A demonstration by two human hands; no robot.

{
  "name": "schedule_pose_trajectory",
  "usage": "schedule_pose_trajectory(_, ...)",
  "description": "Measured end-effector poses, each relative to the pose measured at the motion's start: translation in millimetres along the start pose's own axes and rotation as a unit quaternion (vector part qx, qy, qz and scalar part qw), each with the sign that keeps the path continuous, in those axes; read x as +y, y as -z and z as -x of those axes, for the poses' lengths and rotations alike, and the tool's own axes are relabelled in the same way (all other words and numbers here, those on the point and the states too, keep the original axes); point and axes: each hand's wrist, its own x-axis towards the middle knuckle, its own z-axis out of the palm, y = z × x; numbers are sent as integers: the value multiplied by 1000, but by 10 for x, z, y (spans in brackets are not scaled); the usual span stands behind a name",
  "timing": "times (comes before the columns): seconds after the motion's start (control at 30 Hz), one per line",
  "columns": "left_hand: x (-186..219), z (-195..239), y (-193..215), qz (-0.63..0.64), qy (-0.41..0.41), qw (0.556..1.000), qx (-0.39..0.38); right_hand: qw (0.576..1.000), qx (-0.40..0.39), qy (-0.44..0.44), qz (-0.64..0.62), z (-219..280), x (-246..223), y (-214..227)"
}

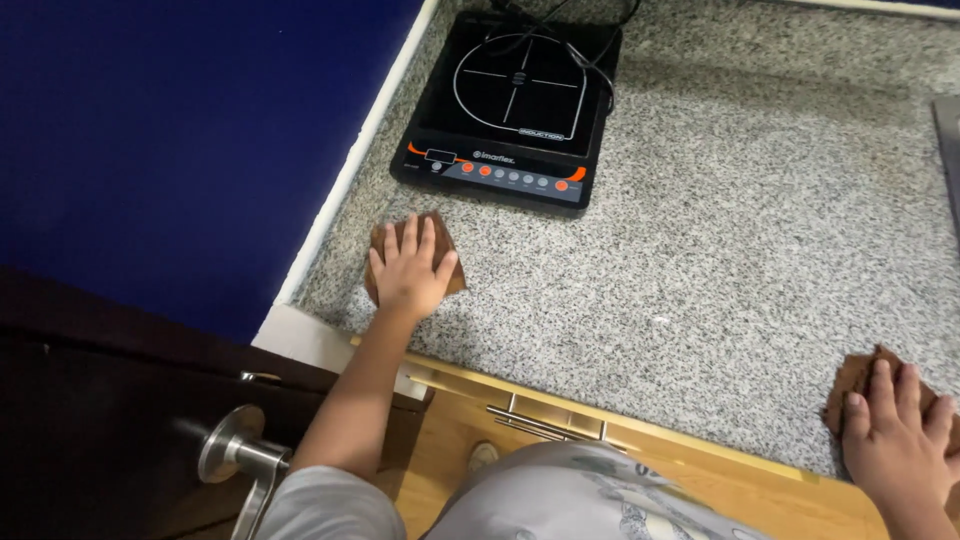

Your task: The person wipes a kitchen countertop and sink using two brown cloths. They clean the area around an induction cooktop and the sink basin, then rinse the cloths under running water.

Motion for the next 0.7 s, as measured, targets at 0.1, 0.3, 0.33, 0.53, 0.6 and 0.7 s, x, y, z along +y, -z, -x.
schedule_pose_trajectory(0.1,-27,183,-59,-1,-1,1000,16,992,62,109,-28,-153,285,-270)
schedule_pose_trajectory(0.3,31,559,-162,14,1,998,67,976,107,176,-74,-136,282,-290)
schedule_pose_trajectory(0.33,60,625,-159,31,14,997,65,979,86,159,-93,-102,220,-233)
schedule_pose_trajectory(0.53,35,647,-597,-16,78,962,263,942,181,261,-108,-353,574,-609)
schedule_pose_trajectory(0.6,25,610,-582,-7,82,976,203,933,201,280,-106,-417,663,-694)
schedule_pose_trajectory(0.7,2,533,-533,7,86,990,116,918,207,311,-131,-448,644,-718)
